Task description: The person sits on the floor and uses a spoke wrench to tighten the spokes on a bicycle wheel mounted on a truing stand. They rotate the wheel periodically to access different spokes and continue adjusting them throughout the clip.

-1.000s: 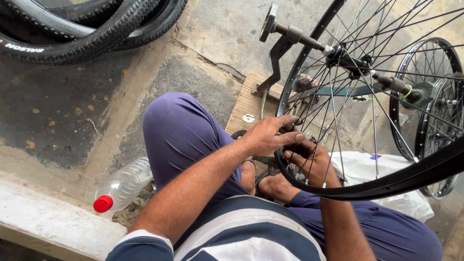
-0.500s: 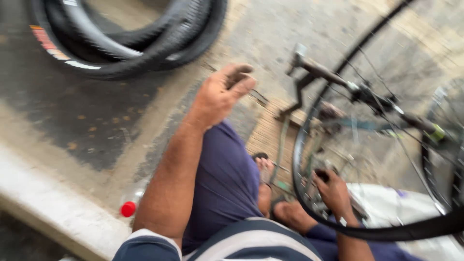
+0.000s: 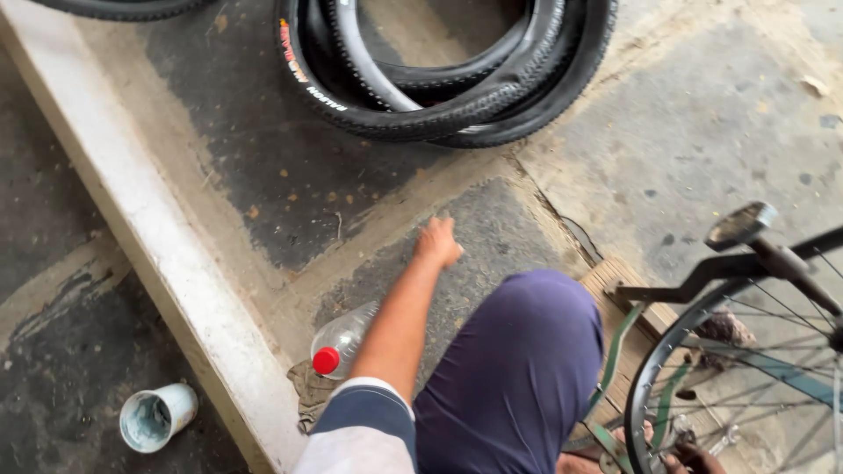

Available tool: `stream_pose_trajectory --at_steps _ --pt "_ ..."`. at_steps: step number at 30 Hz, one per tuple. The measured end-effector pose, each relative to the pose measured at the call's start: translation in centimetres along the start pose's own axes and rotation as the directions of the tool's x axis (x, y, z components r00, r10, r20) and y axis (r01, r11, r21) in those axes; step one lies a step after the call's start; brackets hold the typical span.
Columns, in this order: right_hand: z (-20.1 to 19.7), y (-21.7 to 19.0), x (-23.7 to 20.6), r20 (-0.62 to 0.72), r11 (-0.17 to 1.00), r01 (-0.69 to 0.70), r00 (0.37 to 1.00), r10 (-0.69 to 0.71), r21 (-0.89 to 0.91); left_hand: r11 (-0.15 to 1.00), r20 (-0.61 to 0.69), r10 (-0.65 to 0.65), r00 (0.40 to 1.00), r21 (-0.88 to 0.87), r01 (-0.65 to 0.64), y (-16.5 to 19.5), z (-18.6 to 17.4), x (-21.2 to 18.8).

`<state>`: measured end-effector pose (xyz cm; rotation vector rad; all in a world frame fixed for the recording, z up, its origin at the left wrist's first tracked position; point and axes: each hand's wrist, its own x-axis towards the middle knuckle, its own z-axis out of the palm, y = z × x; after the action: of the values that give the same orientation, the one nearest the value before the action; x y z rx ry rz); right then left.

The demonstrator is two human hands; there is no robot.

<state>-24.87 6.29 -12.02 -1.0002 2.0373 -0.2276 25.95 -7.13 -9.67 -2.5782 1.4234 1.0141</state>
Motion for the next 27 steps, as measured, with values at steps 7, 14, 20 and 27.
stream_pose_trajectory --at_steps 7,14,20,27 --pt "5.1 -1.3 -3.5 0.096 0.977 -0.071 0.991 0.092 -0.199 0.888 0.096 0.380 0.920 0.240 -0.392 -0.7 5.9 -5.4" --pt "7.7 -2.7 -6.5 0.158 0.967 -0.021 0.985 0.064 -0.255 0.762 -0.055 0.607 0.793 0.321 -0.562 -3.6 10.8 -7.8" --pt "10.0 -3.2 -9.0 0.171 0.954 0.003 0.984 0.050 -0.299 0.688 0.097 0.694 0.714 0.203 -0.696 -5.1 11.3 -10.0" --pt "11.2 -3.6 -11.0 0.172 0.943 0.043 0.985 0.016 -0.331 0.608 0.198 0.753 0.627 0.154 -0.779 -7.1 11.0 -13.2"
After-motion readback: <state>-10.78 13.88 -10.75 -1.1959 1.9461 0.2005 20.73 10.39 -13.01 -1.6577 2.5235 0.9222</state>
